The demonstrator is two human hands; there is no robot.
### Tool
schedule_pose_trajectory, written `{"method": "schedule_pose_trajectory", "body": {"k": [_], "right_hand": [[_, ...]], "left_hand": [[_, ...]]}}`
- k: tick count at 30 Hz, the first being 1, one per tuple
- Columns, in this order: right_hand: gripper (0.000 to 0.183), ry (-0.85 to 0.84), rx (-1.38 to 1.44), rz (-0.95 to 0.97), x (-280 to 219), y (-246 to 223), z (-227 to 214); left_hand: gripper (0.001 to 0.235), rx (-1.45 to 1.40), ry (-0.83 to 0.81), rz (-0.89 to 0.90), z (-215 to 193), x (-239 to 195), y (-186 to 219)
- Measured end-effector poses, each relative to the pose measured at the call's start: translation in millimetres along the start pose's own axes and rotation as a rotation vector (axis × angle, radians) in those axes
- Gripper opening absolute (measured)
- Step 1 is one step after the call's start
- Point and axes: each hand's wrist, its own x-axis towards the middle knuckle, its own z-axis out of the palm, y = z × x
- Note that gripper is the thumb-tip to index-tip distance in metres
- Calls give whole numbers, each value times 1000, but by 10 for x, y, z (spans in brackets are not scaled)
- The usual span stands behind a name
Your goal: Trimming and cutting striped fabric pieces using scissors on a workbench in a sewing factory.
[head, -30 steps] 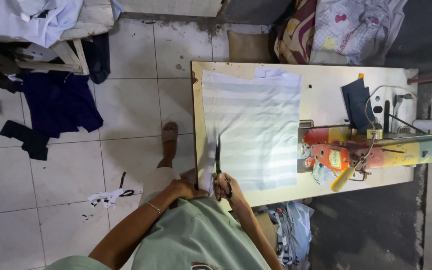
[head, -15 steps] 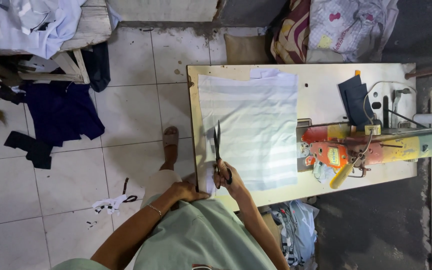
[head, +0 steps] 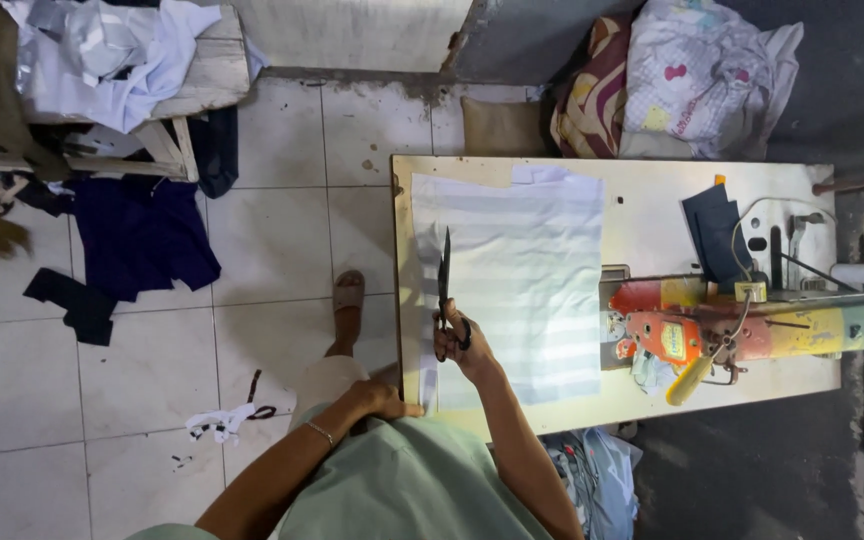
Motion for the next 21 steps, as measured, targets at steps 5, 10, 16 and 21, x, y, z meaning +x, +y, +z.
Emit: {"method": "schedule_pose_trajectory", "body": {"k": [5, 10, 16, 21], "right_hand": [[45, 101, 19, -72, 430, 158, -108], [63, 48, -31, -6, 302, -91, -20], [56, 49, 31, -16, 406, -352, 40], [49, 56, -9, -24, 527, -386, 26]], "left_hand": [[119, -20, -62, -43, 40, 186, -113], [117, 15, -51, -57, 20, 197, -78], [120, 6, -49, -54, -2, 45, -43], [121, -19, -44, -51, 53, 160, -99]]}}
